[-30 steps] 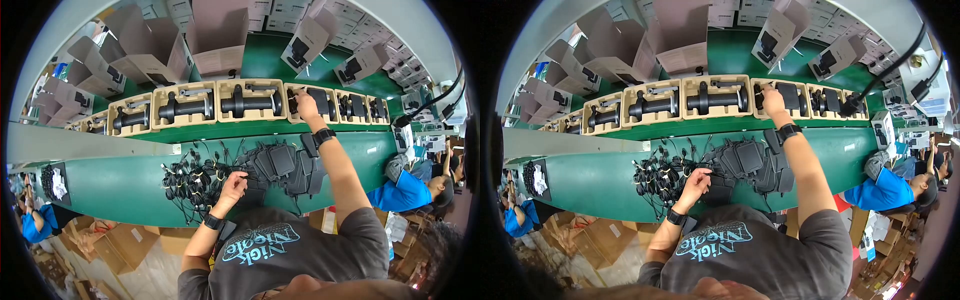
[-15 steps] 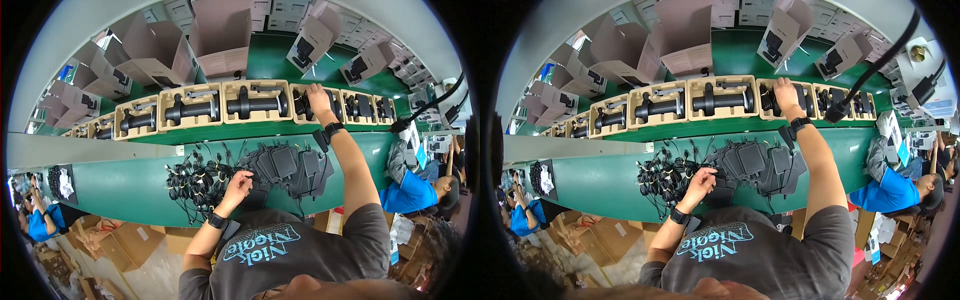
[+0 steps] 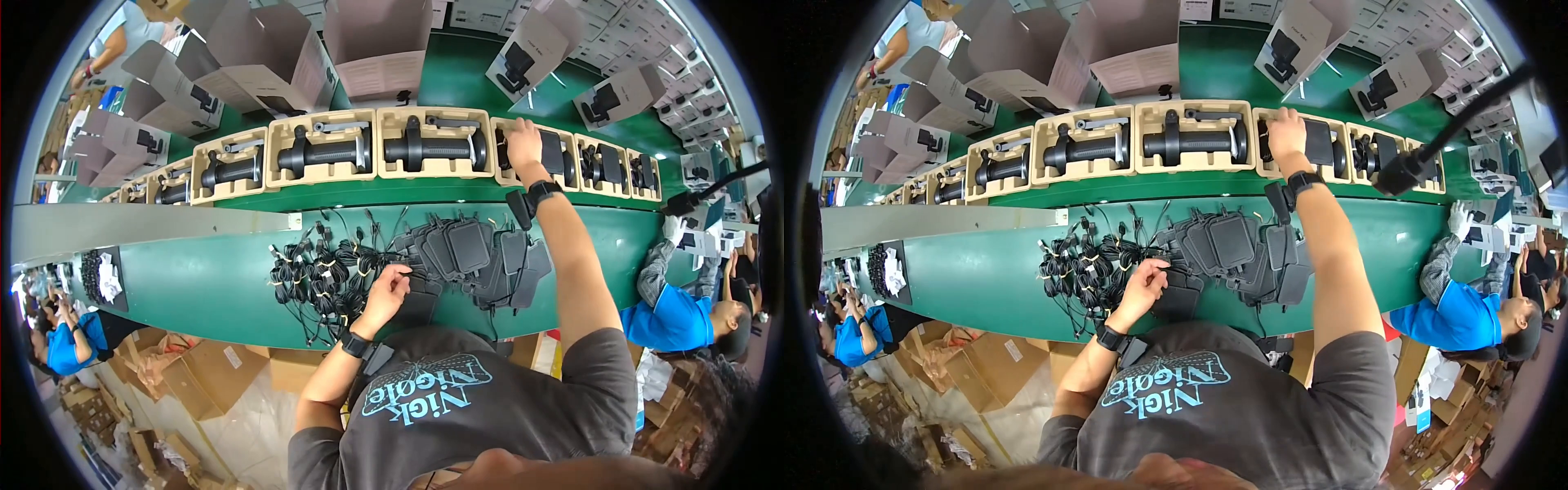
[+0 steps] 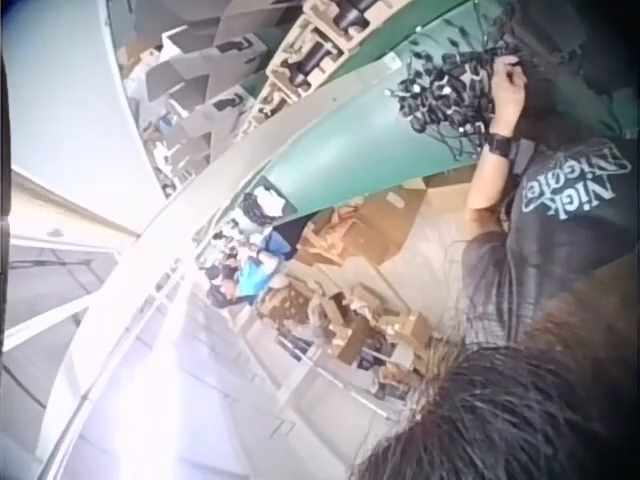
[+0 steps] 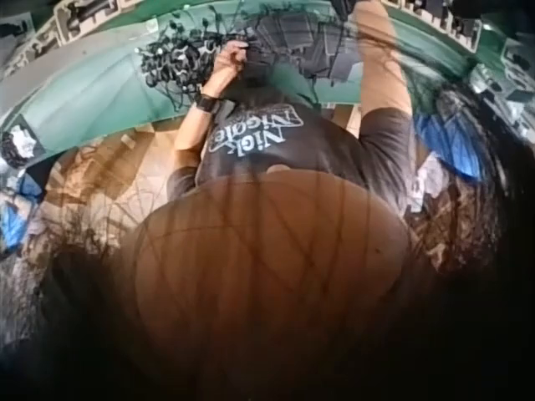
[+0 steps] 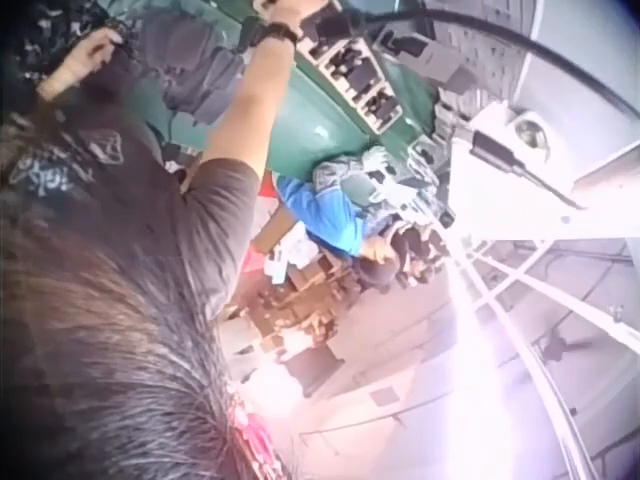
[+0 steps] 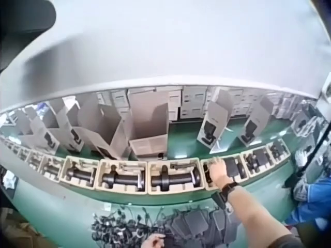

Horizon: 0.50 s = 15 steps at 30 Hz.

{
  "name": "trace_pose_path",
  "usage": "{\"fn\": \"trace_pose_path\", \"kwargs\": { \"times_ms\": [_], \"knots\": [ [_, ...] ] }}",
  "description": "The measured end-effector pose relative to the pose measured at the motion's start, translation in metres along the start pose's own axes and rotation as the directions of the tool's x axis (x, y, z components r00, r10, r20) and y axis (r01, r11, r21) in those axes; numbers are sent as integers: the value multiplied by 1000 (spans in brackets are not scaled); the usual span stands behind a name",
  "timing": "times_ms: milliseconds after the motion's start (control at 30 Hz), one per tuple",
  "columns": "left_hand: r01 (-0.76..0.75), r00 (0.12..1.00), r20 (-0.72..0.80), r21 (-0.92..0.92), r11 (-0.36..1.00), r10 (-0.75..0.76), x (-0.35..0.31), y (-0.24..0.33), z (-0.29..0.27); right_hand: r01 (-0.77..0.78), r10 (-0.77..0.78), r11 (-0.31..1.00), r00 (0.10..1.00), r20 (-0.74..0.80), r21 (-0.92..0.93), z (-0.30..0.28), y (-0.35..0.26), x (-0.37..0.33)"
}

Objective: The person picks up a cable and a pad, connects them by hand, and places the assembled unit into a tray. After repeating this, they gather a bundle of cables from a box and place them on the workstation to continue the assembly.

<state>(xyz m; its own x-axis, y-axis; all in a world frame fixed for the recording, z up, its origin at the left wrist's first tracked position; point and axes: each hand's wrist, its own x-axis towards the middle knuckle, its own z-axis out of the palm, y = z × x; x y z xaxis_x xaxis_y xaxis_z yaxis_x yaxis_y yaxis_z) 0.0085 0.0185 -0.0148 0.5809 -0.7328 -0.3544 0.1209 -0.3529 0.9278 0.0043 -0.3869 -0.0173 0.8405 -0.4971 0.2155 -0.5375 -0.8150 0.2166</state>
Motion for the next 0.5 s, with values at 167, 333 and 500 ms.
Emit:
{"fn": "trace_pose_path", "kwargs": {
  "times_ms": [167,333,500],
  "knots": [
    [37,999,12,24,999,-37,-9,-2,-9,316,-282,943,927,248,-108,16,22,6],
    [49,999,-17,2,999,-49,-12,-5,-11,44,-22,974,995,99,-222,-48,2,-26],
    [-14,1000,0,-1,1000,14,-12,-12,-9,-53,-50,931,962,269,362,-78,-63,-121]
  ]
}}
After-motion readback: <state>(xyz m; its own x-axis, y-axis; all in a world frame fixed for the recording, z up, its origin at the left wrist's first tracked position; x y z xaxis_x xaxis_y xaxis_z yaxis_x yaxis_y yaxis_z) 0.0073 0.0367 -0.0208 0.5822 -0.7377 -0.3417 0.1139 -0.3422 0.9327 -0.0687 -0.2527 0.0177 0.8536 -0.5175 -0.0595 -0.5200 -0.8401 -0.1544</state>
